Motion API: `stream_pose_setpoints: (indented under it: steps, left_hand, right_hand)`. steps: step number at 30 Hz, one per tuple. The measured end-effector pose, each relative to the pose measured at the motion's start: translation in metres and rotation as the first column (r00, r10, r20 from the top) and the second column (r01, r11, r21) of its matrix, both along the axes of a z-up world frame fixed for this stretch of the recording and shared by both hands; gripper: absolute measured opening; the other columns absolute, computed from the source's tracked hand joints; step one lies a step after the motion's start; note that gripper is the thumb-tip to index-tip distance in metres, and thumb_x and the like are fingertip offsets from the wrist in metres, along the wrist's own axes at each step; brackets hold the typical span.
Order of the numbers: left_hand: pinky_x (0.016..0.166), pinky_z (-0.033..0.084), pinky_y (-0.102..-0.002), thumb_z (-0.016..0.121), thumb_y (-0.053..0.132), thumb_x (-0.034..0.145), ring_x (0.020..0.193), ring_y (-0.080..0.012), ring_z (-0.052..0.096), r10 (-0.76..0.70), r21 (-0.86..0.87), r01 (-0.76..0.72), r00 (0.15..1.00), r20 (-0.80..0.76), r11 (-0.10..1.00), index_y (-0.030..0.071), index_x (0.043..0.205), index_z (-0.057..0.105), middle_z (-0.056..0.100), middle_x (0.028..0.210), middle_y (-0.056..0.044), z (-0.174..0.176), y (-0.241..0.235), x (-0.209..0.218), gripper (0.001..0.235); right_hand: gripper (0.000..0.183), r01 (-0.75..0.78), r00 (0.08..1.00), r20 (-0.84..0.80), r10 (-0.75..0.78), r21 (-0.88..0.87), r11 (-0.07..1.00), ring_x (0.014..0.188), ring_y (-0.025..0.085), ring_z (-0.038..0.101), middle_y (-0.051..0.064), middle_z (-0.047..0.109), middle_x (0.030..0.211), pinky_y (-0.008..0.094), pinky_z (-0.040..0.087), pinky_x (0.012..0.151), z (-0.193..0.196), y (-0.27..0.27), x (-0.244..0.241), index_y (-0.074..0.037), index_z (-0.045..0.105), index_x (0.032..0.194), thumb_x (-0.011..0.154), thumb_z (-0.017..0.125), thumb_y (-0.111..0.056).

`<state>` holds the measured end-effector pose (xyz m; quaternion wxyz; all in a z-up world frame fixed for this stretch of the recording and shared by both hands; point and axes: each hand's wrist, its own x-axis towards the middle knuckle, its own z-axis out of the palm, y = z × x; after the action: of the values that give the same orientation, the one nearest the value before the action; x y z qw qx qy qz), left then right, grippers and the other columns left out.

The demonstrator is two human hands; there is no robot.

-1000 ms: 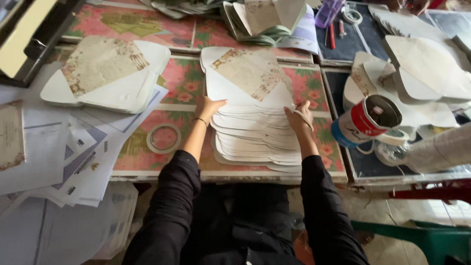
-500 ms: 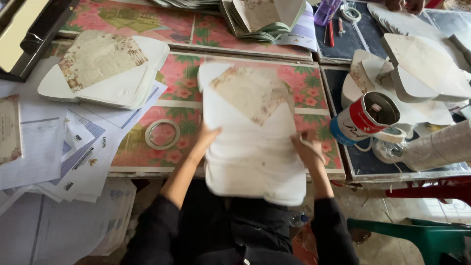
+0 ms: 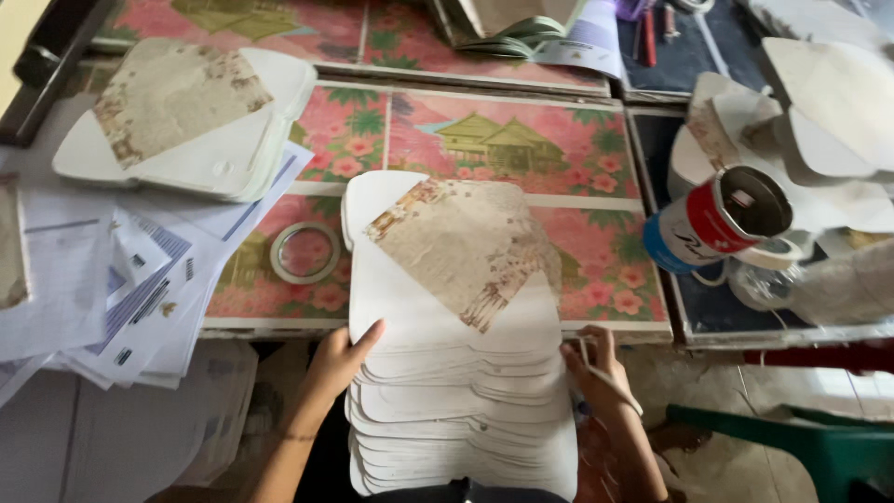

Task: The person assembles a stack of white paper cutouts by hand, aligning and pressing them together on a table. They handle the stack, flip it, and continue pressing the pieces to ensure they are properly aligned.

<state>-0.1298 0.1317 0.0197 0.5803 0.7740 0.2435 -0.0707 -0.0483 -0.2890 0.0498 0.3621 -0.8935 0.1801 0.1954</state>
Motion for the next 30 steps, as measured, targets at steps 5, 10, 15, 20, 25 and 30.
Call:
stream_pose_setpoints:
  steps: [5, 10, 15, 20, 25, 30]
  left_hand:
    - [0.083, 0.056, -0.038, 0.071, 0.060, 0.092, 0.100, -0.0173, 0.082, -0.033, 0.190, 0.030, 0.999, 0.016, 0.981, 0.009, 0.097, 0.075, 0.086, 0.096, -0.009, -0.013, -0.014, 0.026, 0.052]
    - [0.080, 0.051, -0.042, 0.075, 0.062, 0.093, 0.095, -0.0317, 0.076, -0.016, 0.204, 0.006, 0.999, 0.048, 0.979, 0.011, 0.092, 0.056, 0.076, 0.093, -0.013, -0.064, -0.018, 0.049, 0.054]
    - [0.060, 0.042, -0.043, 0.075, 0.039, 0.104, 0.063, -0.0253, 0.060, -0.132, 0.395, -0.114, 0.828, 0.545, 0.912, 0.009, 0.083, 0.048, 0.054, 0.069, -0.012, -0.031, -0.025, 0.050, 0.045]
    - [0.062, 0.058, -0.034, 0.071, 0.032, 0.106, 0.081, -0.0232, 0.078, -0.114, 0.285, -0.119, 0.722, 0.683, 0.951, 0.001, 0.118, 0.049, 0.075, 0.086, -0.013, 0.042, -0.022, 0.071, 0.040]
    - [0.078, 0.074, -0.032, 0.071, 0.018, 0.106, 0.098, -0.0279, 0.086, -0.062, 0.134, -0.106, 0.508, 0.859, 0.985, -0.008, 0.144, 0.053, 0.083, 0.111, -0.020, 0.092, -0.021, 0.104, 0.050]
    - [0.076, 0.068, -0.035, 0.068, 0.035, 0.106, 0.095, -0.0279, 0.083, -0.041, 0.055, -0.009, 0.542, 0.839, 0.998, -0.003, 0.134, 0.057, 0.080, 0.109, -0.015, 0.118, -0.012, 0.120, 0.049]
  right_hand:
    - [0.052, 0.056, 0.990, 0.115, -0.081, 0.209, 0.976, 0.080, 0.027, 0.063, 0.013, 0.068, 0.090, 0.042, 0.047, 0.080, -0.050, -0.008, 0.012, -0.033, 0.051, 0.144, 0.096, 0.071, -0.038]
    - [0.064, 0.054, 0.995, 0.075, -0.071, 0.213, 0.975, 0.077, 0.028, 0.064, 0.008, 0.066, 0.074, 0.046, 0.047, 0.087, -0.015, 0.019, 0.008, -0.039, 0.041, 0.155, 0.097, 0.069, -0.042]
    - [0.073, 0.156, 0.962, 0.153, -0.228, 0.379, 0.912, 0.095, 0.035, 0.068, 0.028, 0.074, 0.097, 0.046, 0.052, 0.087, -0.017, 0.023, 0.011, -0.033, 0.048, 0.151, 0.091, 0.076, -0.003]
    - [0.057, -0.081, 0.719, 0.689, -0.093, 0.216, 0.973, 0.115, 0.034, 0.059, 0.022, 0.054, 0.131, 0.045, 0.045, 0.100, 0.047, 0.054, 0.032, -0.014, 0.045, 0.137, 0.089, 0.074, -0.002]
    - [0.069, -0.138, 0.521, 0.840, -0.152, 0.259, 0.956, 0.066, 0.004, 0.038, -0.006, 0.034, 0.081, 0.020, 0.033, 0.057, 0.064, 0.047, 0.074, -0.020, 0.021, 0.151, 0.102, 0.057, 0.013]
    - [0.096, -0.126, 0.453, 0.775, -0.440, 0.544, 0.830, 0.121, 0.026, 0.067, 0.024, 0.072, 0.146, 0.040, 0.058, 0.093, 0.089, 0.055, 0.092, -0.024, 0.002, 0.184, 0.116, 0.060, 0.014]
